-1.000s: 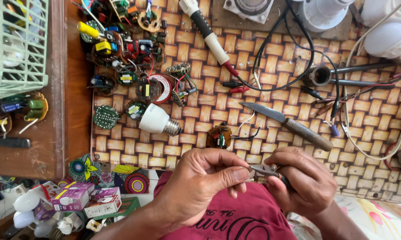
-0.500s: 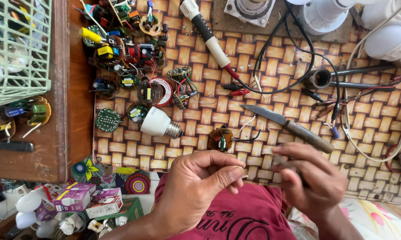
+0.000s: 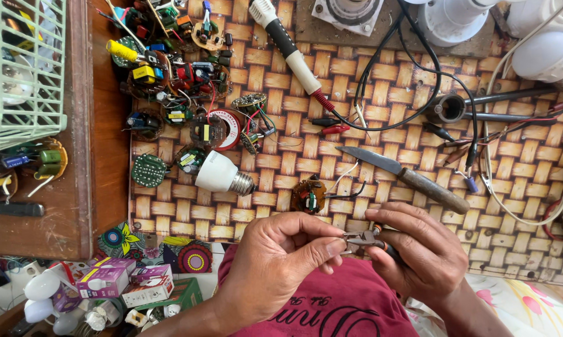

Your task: The person uses a soldering iron to heat a small green component, then uses pliers to strip and cut wires. They attach the wires to a small circuit board and continue to manipulate the connections with pliers and their fingers.

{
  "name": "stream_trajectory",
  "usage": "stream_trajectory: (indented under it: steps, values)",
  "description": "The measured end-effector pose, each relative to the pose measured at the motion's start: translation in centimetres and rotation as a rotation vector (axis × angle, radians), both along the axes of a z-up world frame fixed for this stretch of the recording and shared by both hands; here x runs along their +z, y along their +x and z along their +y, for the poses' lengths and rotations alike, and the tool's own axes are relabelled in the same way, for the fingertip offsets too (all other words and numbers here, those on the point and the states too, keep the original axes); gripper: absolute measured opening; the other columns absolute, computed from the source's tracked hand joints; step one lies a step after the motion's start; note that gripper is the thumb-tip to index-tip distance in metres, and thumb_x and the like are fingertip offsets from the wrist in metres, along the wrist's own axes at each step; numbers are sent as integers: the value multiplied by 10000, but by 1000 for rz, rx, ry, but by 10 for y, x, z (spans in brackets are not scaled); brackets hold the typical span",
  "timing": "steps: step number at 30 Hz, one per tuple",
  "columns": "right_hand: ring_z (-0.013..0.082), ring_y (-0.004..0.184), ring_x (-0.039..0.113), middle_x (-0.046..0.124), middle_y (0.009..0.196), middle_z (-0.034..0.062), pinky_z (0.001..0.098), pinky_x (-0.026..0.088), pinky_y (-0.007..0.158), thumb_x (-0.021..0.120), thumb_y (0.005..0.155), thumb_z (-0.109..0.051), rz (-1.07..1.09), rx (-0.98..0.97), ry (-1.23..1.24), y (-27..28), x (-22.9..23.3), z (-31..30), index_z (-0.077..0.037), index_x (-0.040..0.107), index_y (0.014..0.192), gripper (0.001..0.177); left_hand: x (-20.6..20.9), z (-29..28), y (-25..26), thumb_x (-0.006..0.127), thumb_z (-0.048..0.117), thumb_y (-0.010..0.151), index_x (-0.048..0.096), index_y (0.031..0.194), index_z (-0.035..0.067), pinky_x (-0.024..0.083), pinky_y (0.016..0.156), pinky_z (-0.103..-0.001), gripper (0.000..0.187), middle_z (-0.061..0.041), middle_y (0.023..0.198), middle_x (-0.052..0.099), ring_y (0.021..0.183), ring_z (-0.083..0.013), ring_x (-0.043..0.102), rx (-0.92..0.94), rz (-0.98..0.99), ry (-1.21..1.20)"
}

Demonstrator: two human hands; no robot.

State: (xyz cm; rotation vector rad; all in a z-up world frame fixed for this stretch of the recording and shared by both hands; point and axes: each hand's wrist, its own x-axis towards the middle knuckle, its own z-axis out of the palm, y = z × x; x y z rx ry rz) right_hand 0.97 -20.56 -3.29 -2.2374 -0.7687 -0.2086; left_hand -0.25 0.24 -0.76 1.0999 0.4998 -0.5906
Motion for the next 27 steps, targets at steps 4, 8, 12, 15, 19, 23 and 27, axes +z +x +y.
stream_trajectory:
  steps: [4, 8, 12, 15, 19, 23, 27]
  values:
    - [311, 773, 690, 704, 910, 145, 378, 587, 712, 575, 897, -245, -42, 33, -5, 3, -2, -3, 2, 626, 695, 323, 0, 4, 4, 751, 35, 825, 755, 913, -33, 577, 596, -228, 111, -141, 679, 735, 570, -148, 662, -67, 12, 0]
    - [286, 701, 661, 674, 833, 131, 360, 562, 650, 532, 915, -212, -12, 62, 15, 4, 4, 2, 7, 577, 667, 334, 1, 5, 4, 743, 46, 838, 756, 901, -23, 566, 589, -224, 94, -128, 676, 727, 568, -138, 648, -104, 15, -1]
    - [261, 667, 680, 658, 813, 197, 300, 546, 591, 496, 915, -163, 145, -154, 190, -9, -5, 3, 39, 561, 627, 358, 8, 6, 4, 746, 34, 840, 756, 908, -15, 589, 586, -230, 85, -126, 699, 731, 594, -137, 661, -98, -32, -11]
    - [277, 723, 693, 658, 783, 239, 357, 575, 685, 487, 944, -105, 72, -310, 154, -5, 6, 1, 17, 626, 627, 366, 1, 1, -4, 724, 57, 870, 730, 895, 16, 576, 619, -217, 48, -76, 734, 707, 616, -127, 672, 18, -247, 148]
    - [267, 771, 713, 703, 892, 172, 337, 580, 706, 541, 914, -148, 84, -165, 27, -8, 7, 6, -4, 676, 739, 264, 9, 1, 4, 726, 151, 862, 730, 876, 102, 589, 737, -226, 51, -32, 870, 766, 805, -126, 735, -42, -566, 527]
    - [311, 821, 725, 707, 963, 187, 376, 599, 781, 589, 888, -127, 95, -126, 22, -12, 6, 9, 25, 660, 787, 196, 6, -1, 0, 698, 82, 891, 689, 949, 58, 628, 748, -269, 63, -72, 901, 734, 798, -178, 738, 30, -880, 735]
    - [326, 876, 724, 713, 1012, 179, 387, 592, 813, 600, 889, -145, 69, -120, -25, -13, 3, 8, 16, 669, 822, 188, 3, -5, -1, 678, 58, 909, 688, 955, 13, 620, 809, -284, 66, -92, 936, 703, 844, -204, 723, 11, -1026, 857]
